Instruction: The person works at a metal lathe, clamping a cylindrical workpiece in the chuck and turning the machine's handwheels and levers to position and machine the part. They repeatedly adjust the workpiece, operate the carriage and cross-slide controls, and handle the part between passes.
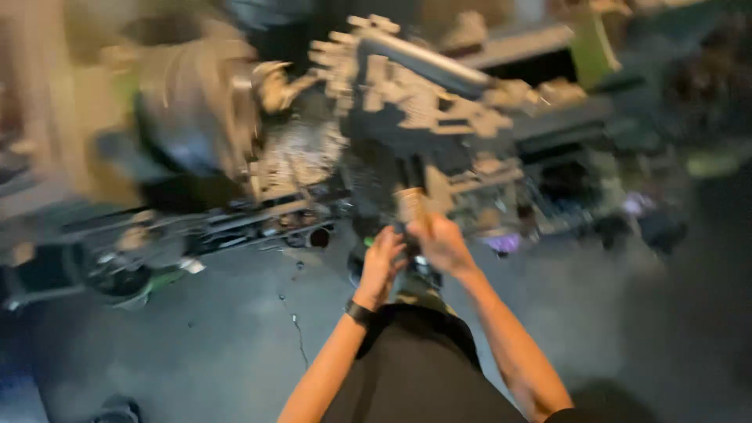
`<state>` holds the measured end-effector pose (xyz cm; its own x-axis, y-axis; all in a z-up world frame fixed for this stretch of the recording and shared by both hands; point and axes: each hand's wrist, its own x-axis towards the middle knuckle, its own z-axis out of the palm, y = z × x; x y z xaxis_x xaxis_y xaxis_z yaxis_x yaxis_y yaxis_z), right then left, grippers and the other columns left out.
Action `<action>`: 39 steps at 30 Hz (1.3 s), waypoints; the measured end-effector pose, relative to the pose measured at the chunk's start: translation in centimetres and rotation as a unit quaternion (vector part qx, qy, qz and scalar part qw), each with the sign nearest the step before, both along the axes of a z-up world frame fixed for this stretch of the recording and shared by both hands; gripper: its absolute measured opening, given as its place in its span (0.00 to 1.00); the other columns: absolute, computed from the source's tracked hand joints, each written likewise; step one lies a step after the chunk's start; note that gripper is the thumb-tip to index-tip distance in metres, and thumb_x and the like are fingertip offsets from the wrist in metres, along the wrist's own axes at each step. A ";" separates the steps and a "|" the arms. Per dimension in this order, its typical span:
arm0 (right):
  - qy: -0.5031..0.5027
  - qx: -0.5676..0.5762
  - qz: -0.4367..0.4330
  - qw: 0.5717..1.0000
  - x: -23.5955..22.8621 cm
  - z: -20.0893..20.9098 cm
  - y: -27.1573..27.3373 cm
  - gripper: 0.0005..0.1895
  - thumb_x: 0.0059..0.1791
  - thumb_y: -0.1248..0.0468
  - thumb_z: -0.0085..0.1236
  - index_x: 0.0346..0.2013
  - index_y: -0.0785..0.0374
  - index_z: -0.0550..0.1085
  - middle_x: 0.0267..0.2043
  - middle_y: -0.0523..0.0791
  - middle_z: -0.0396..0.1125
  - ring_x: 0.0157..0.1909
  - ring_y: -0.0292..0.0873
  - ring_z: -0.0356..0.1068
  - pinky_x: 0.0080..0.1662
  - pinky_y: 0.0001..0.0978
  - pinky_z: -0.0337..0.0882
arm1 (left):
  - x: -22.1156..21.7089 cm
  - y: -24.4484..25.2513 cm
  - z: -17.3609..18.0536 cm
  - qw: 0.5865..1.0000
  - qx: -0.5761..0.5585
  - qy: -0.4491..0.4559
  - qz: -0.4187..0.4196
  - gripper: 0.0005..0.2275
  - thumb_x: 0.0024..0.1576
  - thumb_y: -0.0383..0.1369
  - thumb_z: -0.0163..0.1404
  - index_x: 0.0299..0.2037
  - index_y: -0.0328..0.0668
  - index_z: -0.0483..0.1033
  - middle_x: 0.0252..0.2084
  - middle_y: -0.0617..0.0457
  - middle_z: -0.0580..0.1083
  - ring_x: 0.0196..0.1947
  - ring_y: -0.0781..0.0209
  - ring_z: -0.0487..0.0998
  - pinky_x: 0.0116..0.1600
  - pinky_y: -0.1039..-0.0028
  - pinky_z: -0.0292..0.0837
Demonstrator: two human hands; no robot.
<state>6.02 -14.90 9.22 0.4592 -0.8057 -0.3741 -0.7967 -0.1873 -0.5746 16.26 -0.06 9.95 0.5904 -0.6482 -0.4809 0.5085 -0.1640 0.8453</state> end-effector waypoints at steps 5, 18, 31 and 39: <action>-0.386 0.039 -0.301 0.871 -11.6 -3.5 -0.5 0.12 0.58 0.62 0.53 0.43 0.68 0.79 0.36 0.46 0.73 0.35 0.36 0.70 0.37 0.30 0.74 | -3.9 -0.1 -2.2 0.990 0.051 0.126 -0.045 0.10 0.63 0.33 0.57 0.43 0.30 0.74 0.31 0.52 0.73 0.26 0.63 0.73 0.32 0.70 0.70; -0.148 0.357 -0.105 0.916 -16.8 -41.9 3.4 0.21 0.45 0.53 0.67 0.43 0.68 0.80 0.37 0.52 0.72 0.37 0.46 0.71 0.43 0.43 0.68 | -6.0 0.9 0.9 0.967 0.181 0.180 0.010 0.11 0.56 0.34 0.57 0.38 0.35 0.72 0.27 0.51 0.73 0.22 0.59 0.76 0.29 0.66 0.76; -0.037 0.181 -0.202 0.962 -26.5 -29.8 -10.5 0.15 0.48 0.56 0.62 0.42 0.64 0.80 0.31 0.48 0.73 0.30 0.43 0.71 0.35 0.37 0.68 | -6.8 -1.4 2.7 0.988 0.103 0.105 -0.045 0.10 0.58 0.31 0.55 0.44 0.33 0.73 0.32 0.52 0.76 0.28 0.64 0.77 0.34 0.72 0.75; 0.131 0.048 0.036 0.989 -20.3 -44.0 0.2 0.24 0.51 0.46 0.50 0.45 0.63 0.79 0.47 0.59 0.73 0.49 0.64 0.72 0.48 0.55 0.70 | -7.5 -1.6 3.2 0.993 0.073 0.073 -0.056 0.14 0.55 0.28 0.56 0.50 0.33 0.73 0.36 0.54 0.76 0.30 0.66 0.77 0.38 0.73 0.74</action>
<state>-14.30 -14.74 -34.83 0.3903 -0.7292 -0.5621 -0.9077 -0.2028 -0.3672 8.81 -1.64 13.15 0.4345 -0.6227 -0.6508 0.5960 -0.3430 0.7260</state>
